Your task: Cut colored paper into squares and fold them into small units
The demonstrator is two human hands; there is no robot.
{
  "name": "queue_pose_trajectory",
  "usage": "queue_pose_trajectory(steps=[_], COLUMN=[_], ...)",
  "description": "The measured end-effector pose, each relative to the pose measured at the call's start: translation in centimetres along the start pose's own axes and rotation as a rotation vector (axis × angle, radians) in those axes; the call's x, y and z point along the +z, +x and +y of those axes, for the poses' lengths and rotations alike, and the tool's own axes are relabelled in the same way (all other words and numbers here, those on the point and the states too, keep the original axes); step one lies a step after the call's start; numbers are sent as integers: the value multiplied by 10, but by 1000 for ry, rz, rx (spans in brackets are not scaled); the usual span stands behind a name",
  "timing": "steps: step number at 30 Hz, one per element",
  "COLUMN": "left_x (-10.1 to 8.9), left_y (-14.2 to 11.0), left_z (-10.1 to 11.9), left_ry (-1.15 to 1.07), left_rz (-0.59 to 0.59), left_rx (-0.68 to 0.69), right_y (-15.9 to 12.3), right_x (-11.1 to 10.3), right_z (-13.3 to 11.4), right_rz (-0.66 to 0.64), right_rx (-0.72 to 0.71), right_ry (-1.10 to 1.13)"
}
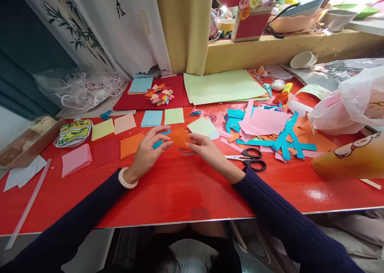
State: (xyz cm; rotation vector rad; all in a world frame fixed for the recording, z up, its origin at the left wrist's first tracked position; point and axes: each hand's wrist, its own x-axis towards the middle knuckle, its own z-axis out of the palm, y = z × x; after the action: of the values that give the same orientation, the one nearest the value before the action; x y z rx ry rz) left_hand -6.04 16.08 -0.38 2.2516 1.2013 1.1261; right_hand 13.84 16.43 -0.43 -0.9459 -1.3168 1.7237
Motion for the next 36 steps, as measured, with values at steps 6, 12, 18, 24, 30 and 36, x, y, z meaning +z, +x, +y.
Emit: queue_pose_trajectory(steps=[6, 12, 18, 24, 30, 36], left_x=[9, 13, 12, 12, 13, 14], left_y=[-6, -10, -11, -11, -11, -12], left_z=[8, 11, 14, 14, 14, 13], left_ry=[-255, -394, -431, -446, -466, -450], left_rz=[-14, 32, 0, -2, 2, 12], left_rx=[-341, -422, -467, -480, -485, -487], right_y=[-3, -4, -8, -8, -7, -7], right_x=[10, 9, 8, 9, 10, 10], right_z=[-1, 6, 4, 2, 2, 5], right_rz=[14, 38, 4, 3, 17, 6], right_rx=[-46, -159, -129, -96, -69, -49], right_ry=[-117, -329, -333, -320, -290, -259])
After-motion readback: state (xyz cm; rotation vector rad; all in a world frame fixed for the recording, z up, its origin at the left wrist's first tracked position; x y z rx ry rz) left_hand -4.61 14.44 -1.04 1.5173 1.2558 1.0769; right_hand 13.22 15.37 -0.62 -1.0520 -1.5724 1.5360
